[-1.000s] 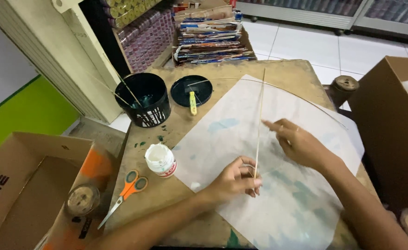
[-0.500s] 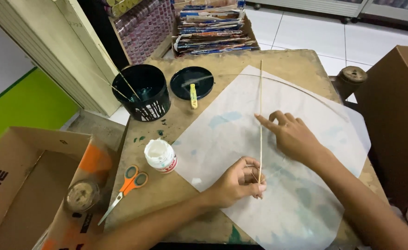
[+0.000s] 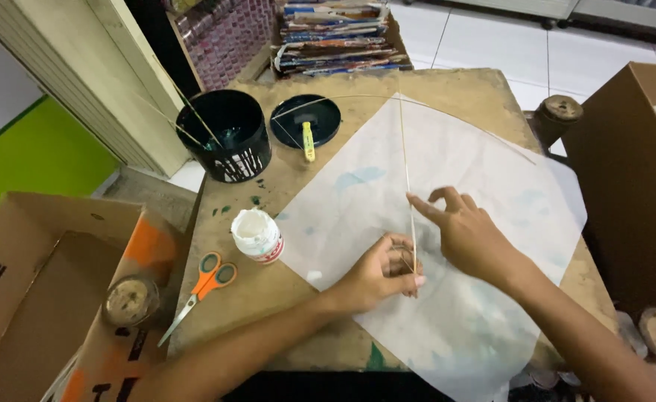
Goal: The person is assembling a kite by applying glue to the paper and folding it over the bamboo frame to shape the outline.
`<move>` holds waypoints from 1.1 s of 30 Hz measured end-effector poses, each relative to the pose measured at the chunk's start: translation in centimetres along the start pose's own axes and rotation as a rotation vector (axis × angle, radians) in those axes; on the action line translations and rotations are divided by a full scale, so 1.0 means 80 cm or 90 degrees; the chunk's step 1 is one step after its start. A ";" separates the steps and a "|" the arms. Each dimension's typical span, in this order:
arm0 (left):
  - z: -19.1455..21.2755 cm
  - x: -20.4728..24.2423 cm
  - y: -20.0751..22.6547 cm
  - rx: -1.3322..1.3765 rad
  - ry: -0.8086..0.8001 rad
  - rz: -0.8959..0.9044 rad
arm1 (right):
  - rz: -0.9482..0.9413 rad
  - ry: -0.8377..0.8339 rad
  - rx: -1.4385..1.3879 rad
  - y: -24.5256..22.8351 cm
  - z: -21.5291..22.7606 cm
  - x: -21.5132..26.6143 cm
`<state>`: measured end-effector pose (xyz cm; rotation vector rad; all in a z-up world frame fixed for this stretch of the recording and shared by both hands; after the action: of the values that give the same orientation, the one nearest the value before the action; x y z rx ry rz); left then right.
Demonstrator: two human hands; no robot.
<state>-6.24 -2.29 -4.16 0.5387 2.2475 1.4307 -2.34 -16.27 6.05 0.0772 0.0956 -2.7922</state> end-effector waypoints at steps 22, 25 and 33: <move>0.019 -0.011 -0.002 0.022 0.050 0.014 | -0.075 -0.053 -0.072 -0.017 0.026 0.003; 0.016 -0.007 0.000 0.027 0.032 0.012 | -0.084 -0.053 -0.100 -0.010 0.018 -0.012; -0.004 0.006 0.002 0.033 -0.025 0.024 | -0.105 0.064 -0.058 0.085 -0.028 -0.118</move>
<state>-6.80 -2.22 -3.92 0.6235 2.2606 1.3717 8.93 -19.31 4.01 0.1958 0.2642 -2.9424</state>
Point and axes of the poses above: each hand's wrist, its own x-axis away from the middle knuckle, its own z-axis out of the back of the hand, y = z × x, the point moved 5 cm from there along -x, towards the middle knuckle, and after that the axes turned 5 degrees about y, right-handed, at the moved point
